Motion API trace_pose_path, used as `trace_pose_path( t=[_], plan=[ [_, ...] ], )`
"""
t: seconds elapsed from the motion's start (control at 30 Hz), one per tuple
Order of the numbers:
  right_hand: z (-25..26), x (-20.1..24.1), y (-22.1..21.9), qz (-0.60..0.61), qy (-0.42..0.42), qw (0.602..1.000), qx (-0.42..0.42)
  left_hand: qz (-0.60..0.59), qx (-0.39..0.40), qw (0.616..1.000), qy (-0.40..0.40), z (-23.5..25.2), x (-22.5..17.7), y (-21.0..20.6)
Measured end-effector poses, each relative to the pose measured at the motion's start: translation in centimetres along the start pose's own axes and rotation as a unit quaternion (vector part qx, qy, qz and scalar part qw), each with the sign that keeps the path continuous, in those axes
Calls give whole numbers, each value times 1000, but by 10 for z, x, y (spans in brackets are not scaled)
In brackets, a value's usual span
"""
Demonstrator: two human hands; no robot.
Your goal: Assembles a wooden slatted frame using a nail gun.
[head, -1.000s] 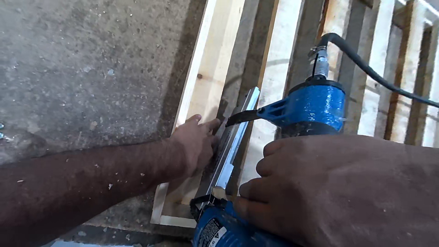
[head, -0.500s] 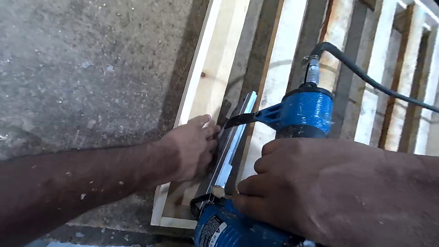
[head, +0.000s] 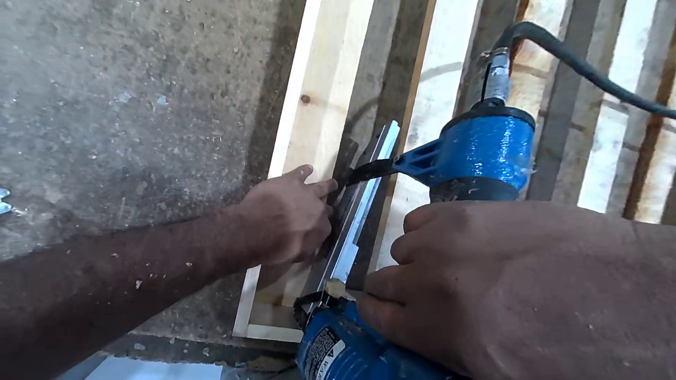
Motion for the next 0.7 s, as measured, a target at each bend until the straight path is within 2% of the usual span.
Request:
trace_pose_path(
  t=[0.23, 0.4, 0.7],
  plan=[
    [2, -1, 19, 83, 22, 993, 81, -22, -48, 998, 21, -4, -2, -3],
    [14, -6, 20, 82, 34, 994, 71, -35, -65, 997, 27, -5, -3, -2],
    [27, -5, 29, 64, 8, 991, 118, -29, -36, 998, 30, -7, -3, 5]
  ],
)
Point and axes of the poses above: each hand's wrist, its own z-axis towards the middle knuckle, its own y-axis out of the back of the hand, x = y × z, the point moved 2 cm from there along z, towards the middle knuckle, and after that the axes turned 1 degree about x, right-handed, at the moved point
